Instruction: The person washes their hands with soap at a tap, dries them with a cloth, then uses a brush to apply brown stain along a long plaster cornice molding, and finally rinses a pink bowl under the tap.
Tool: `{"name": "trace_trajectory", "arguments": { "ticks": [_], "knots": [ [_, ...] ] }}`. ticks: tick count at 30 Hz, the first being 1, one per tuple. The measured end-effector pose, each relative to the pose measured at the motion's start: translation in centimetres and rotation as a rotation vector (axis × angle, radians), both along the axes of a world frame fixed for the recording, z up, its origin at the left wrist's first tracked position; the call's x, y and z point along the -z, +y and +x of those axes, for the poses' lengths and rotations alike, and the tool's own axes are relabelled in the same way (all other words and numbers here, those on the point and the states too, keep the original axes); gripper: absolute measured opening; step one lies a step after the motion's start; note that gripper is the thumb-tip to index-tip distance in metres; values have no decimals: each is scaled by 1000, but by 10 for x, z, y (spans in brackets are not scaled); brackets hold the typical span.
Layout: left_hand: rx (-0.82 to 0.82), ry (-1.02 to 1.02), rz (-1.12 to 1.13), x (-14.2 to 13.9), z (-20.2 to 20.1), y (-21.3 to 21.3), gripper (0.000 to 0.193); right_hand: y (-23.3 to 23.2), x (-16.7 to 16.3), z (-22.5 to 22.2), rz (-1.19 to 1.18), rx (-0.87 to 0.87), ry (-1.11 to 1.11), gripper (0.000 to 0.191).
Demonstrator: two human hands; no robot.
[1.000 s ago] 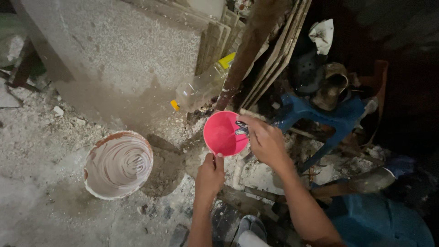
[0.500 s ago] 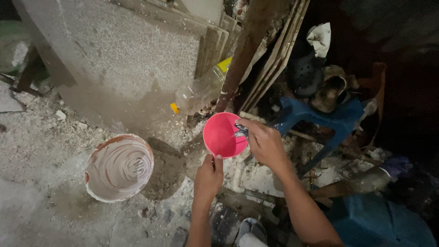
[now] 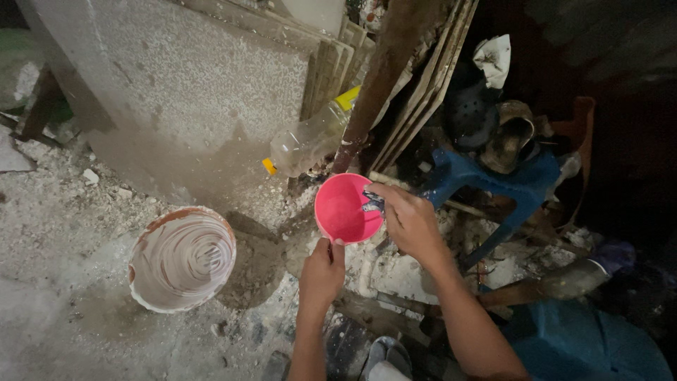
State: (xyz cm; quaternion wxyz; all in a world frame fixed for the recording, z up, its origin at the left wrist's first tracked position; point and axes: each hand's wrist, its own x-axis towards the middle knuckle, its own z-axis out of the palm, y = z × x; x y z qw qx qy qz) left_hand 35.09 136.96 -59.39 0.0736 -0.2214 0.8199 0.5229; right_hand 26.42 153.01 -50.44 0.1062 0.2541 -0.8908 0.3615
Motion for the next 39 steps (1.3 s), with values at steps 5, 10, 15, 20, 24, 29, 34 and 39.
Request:
{"name": "trace_trajectory", "arguments": {
  "ticks": [5,10,15,20,24,29,34,39],
  "knots": [
    [6,11,-20,5,-3,0,40,0,2,-3,32,0,-3,36],
    [-32,54,110,-1,-4,-3,37,-1,3,-3,-2,-26,52,35],
    [-80,-117,301,-12,-4,-5,34,0,5,-4,36,23,-22,33],
    [-48,0,148,-13,-4,-8,37,2,6,-5,37,-1,20,34],
    [-63,2,190,-9,-3,-9,37,2,4,-4,12,-28,37,36],
    [-49,37,203,-4,-4,-7,36,-1,2,-4,-6,10,-36,35],
    [-51,90,188,0,-5,-4,37,0,3,-3,-46,-45,76,35],
    [-61,42,175,-3,-3,-2,39,2,4,-4,-2,-25,22,34]
  ]
}}
